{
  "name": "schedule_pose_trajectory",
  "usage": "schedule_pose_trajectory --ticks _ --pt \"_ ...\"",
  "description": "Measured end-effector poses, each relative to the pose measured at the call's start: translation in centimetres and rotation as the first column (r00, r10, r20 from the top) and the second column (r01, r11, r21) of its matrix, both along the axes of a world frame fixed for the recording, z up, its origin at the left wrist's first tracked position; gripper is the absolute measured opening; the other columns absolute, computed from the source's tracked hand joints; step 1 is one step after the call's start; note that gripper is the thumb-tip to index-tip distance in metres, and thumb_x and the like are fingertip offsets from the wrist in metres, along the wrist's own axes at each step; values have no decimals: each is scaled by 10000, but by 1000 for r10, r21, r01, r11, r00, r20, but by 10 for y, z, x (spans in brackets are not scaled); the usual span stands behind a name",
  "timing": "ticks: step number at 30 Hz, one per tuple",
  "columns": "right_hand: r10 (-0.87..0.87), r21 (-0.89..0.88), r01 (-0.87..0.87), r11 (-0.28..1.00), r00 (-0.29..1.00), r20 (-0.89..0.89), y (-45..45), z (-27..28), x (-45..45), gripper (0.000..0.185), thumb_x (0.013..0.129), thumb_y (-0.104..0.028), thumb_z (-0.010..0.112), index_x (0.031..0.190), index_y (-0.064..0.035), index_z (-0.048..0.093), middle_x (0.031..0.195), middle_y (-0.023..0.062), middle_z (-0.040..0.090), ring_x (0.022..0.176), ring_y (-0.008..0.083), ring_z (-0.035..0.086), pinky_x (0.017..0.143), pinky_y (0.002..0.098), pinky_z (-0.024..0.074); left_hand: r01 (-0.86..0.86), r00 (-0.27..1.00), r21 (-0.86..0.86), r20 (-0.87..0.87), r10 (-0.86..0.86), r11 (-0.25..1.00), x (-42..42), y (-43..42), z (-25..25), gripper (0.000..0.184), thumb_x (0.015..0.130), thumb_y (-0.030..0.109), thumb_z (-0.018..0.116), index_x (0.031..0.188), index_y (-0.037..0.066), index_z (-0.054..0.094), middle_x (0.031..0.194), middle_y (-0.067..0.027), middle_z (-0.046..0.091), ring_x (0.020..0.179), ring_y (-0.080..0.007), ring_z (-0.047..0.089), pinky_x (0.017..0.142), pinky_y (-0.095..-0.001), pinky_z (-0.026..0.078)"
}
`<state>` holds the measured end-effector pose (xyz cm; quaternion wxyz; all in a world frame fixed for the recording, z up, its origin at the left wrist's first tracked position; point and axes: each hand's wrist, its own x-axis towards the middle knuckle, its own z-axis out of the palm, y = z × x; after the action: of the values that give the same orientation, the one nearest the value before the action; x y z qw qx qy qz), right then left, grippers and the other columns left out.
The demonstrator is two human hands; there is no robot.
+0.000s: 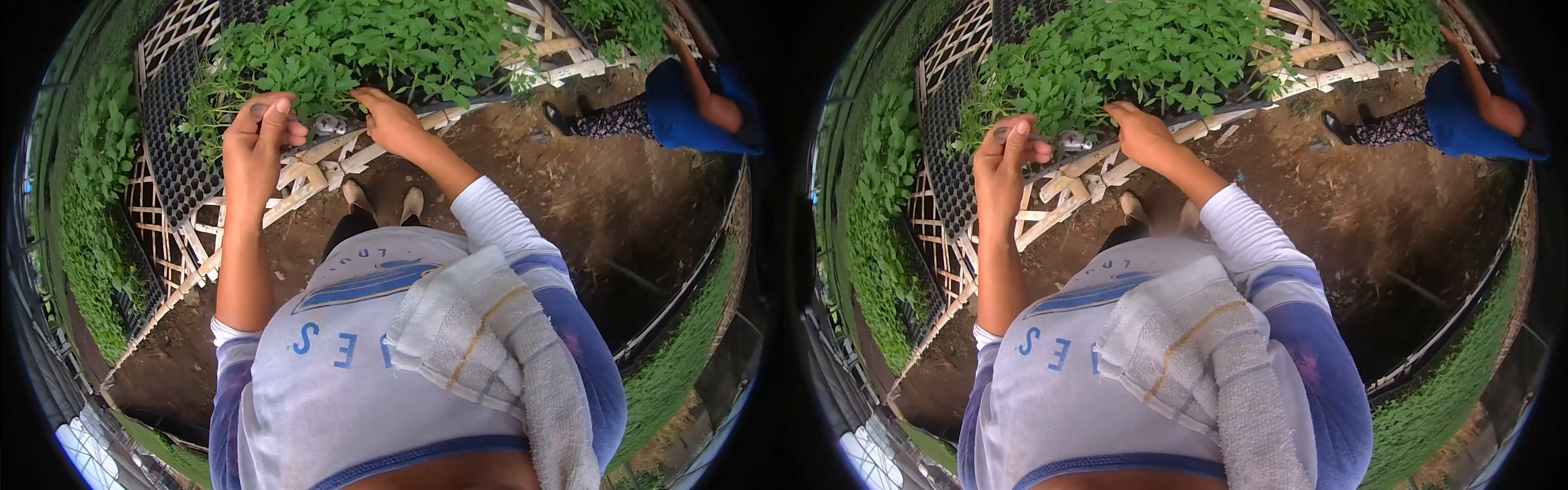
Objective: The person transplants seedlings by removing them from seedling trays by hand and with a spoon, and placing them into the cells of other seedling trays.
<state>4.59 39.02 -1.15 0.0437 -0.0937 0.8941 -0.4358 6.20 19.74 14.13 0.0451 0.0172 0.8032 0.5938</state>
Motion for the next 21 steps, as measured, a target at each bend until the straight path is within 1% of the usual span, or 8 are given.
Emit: schedule_pose_trajectory --ticks 3,6,8,12,16,19,20,21 --pt "15 98 -18 995 999 32 -2 3 -1 559 865 -10 505 1413 -115 478 1466 111 455 1224 354 545 1025 426 455 112 974 -88 -190 -127 990 -40 32 -17 274 984 150 602 1142 -71 633 832 -104 698 825 -164 698 750 -269 565" --pt "15 111 -17 994 1000 14 4 0 -11 578 853 45 479 1415 -89 469 1491 114 427 1206 352 556 1020 426 456 70 912 -405 -345 -223 911 -80 55 -62 215 961 110 601 1086 -45 682 904 -162 732 844 -175 722 726 -288 559" --pt "-75 253 24 967 978 196 10 -3 -21 598 841 47 498 1428 -53 445 1529 140 376 1173 352 581 1018 437 454 11 919 -450 -347 -186 893 -92 67 -72 168 884 101 627 966 -18 713 920 -232 693 843 -404 674 769 -424 538" --pt "-203 123 191 974 975 86 15 -16 -27 615 856 61 491 1458 -12 386 1538 173 357 929 305 702 877 423 527 108 911 -622 -251 -327 776 -99 69 -75 172 877 118 623 948 -1 724 895 -242 688 848 -417 668 784 -444 533" --pt "-312 -173 364 915 911 269 19 -22 -28 606 839 36 518 1435 -16 421 1435 157 495 1120 360 618 985 428 472 98 887 -655 -285 -364 749 -107 74 -83 199 886 140 640 1002 1 724 775 -204 695 704 -351 688 705 -395 542" --pt "-187 -318 306 897 916 355 25 -14 -30 651 871 19 486 1498 -29 321 1274 156 627 805 257 722 856 373 526 109 908 -660 -239 -345 744 -111 81 -86 192 885 131 623 996 15 728 818 -227 688 762 -392 677 751 -428 540" --pt "-188 -320 309 896 915 357 25 -9 -33 651 871 19 486 1498 -29 321 1274 156 627 805 257 722 856 373 526 115 916 -678 -210 -342 726 -113 82 -87 190 884 127 610 989 26 732 884 -257 685 829 -423 672 794 -456 539" --pt "-177 -316 328 890 889 423 25 -5 -35 655 881 16 472 1509 -30 296 1117 159 677 730 222 715 795 346 537 119 916 -680 -207 -345 724 -114 83 -89 190 884 127 610 989 26 732 884 -257 685 829 -423 672 794 -456 539"
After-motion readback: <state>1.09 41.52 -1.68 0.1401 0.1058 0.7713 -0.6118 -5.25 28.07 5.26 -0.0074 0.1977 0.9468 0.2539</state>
